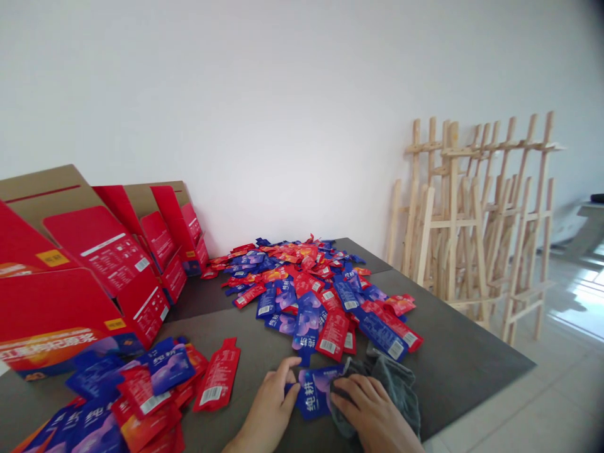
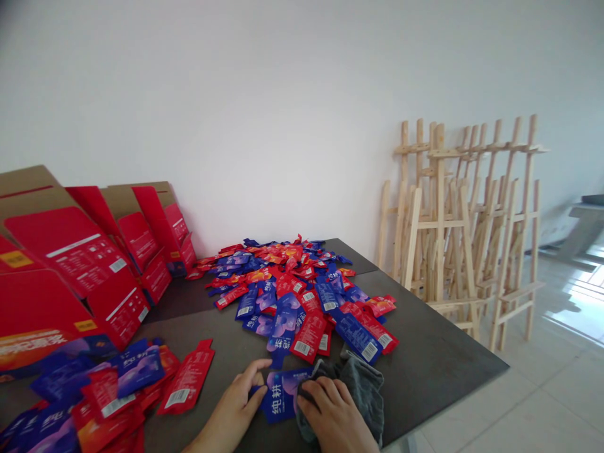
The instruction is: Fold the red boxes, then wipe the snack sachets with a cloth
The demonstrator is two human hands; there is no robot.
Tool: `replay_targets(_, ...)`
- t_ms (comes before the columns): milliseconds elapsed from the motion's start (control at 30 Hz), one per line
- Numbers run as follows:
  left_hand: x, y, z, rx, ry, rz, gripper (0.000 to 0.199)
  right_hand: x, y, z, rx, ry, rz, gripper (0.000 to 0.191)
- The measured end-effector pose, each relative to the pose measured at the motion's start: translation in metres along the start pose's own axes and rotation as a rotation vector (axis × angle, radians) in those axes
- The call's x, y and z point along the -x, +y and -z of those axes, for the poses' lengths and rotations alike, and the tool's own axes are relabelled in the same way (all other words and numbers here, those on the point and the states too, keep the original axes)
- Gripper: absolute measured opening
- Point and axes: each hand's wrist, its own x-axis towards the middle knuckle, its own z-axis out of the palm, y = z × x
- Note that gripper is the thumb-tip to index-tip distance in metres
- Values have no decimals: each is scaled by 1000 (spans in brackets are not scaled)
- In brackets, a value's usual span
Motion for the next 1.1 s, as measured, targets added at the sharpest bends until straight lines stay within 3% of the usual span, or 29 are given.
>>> replay_targets(167,-1,1,0,17,-44,-2,48,18,38,6,-9,-47,-269,60)
replay_targets(267,0,1,1,47,-10,-58,44,17,47,11,-24,-37,-373,63)
replay_targets(433,6,4,15,-86,157,-390,15,-8,30,32,-149,0,-383,68)
replay_targets(633,9,8,25,-326,72,-736,20,-36,5,41,-348,-23,-377,68)
replay_targets(800,7,6,16,-481,-72,-734,10,-42,-20,27,-434,-238,-184,53)
replay_targets(900,5,3,13,-507,-114,-710,10,-42,-26,22,-408,-338,-145,43)
replay_targets(1100,4,0,13,-516,-143,-685,10,-22,-3,19,-320,-298,-231,45)
